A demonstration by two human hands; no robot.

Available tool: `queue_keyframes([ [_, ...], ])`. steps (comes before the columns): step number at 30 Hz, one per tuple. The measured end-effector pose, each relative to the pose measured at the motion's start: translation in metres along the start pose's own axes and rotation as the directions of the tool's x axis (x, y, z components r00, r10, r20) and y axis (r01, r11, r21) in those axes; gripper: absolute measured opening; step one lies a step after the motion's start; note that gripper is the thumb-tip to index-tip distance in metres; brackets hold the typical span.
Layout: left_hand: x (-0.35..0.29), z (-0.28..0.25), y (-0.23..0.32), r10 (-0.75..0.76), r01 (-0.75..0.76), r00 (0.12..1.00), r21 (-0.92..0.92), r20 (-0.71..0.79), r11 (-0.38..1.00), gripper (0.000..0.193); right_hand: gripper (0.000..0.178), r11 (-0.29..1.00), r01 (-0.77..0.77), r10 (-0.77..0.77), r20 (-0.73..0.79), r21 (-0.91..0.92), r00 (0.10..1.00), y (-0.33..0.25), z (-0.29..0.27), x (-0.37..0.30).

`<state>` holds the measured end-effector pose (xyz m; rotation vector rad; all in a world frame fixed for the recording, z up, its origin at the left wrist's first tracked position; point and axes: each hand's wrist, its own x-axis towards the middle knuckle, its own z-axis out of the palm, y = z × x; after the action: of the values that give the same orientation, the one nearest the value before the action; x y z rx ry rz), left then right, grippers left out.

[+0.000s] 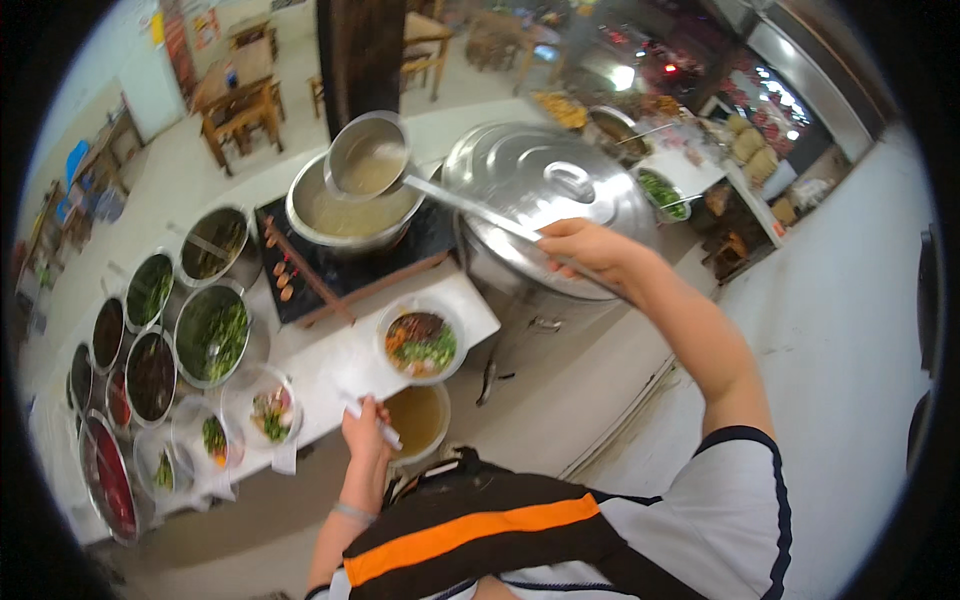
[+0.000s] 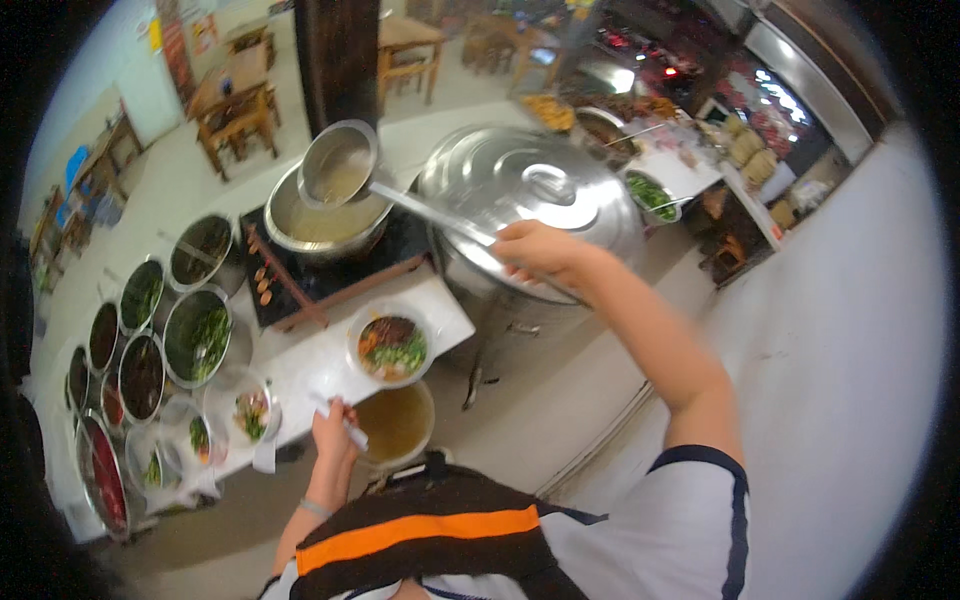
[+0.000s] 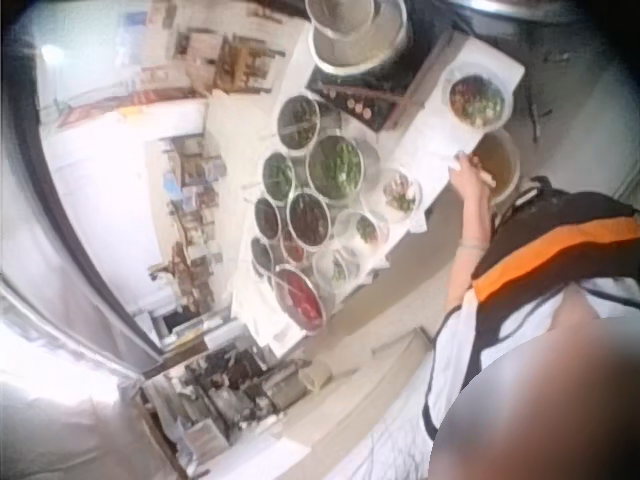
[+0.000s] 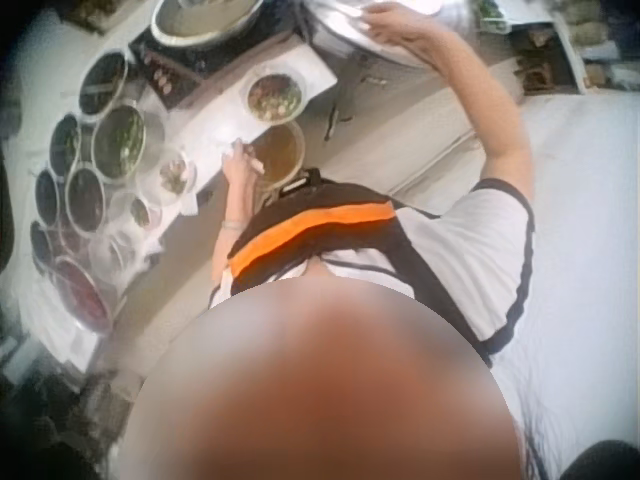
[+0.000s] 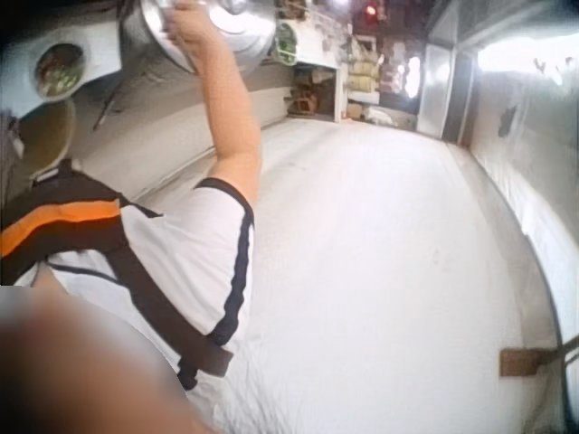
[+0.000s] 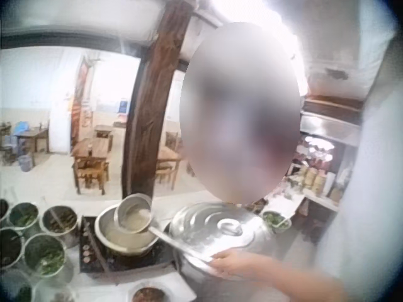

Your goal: The person assembles a noodle bowl by adding sliced sausages, fried items, and chopped greens into a plastic container, then adds various sauces and broth. The person uses chopsticks and a ladle to handle the ingredients and liquids, and places a receipt on the finished bowl.

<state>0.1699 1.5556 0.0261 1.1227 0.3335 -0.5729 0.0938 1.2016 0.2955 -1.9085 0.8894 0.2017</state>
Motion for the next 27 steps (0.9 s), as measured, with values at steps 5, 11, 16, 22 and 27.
queue_keyframes([
  [5, 0.004, -0.005, -0.001, 0.010, -0.010, 0.999, -0.008, 0.037, 1.000, 0.013, 0.038, 0.993, 0.048, -0.044, -0.043, 0.106, 0.998, 0.009, 0.000, -0.044],
  [11, 0.000, -0.008, 0.005, -0.064, 0.067, 0.997, 0.059, -0.040, 0.996, 0.015, 0.039, 0.986, 0.049, -0.049, -0.008, 0.162, 0.999, 0.031, -0.007, -0.107],
  [16, 0.004, -0.007, 0.004, -0.090, 0.092, 0.995, 0.075, -0.031, 0.993, 0.015, 0.038, 0.984, 0.012, -0.004, -0.044, 0.177, 0.999, 0.072, 0.000, -0.158],
  [22, 0.010, 0.000, 0.004, -0.090, 0.089, 0.996, 0.091, 0.010, 0.992, 0.016, 0.031, 0.980, -0.100, 0.112, -0.062, 0.175, 0.992, 0.107, 0.027, -0.195],
  [27, 0.011, 0.000, 0.007, -0.094, 0.092, 0.996, 0.138, 0.007, 0.986, 0.017, 0.035, 0.986, -0.130, 0.144, -0.135, 0.106, 0.980, 0.125, 0.050, -0.205],
])
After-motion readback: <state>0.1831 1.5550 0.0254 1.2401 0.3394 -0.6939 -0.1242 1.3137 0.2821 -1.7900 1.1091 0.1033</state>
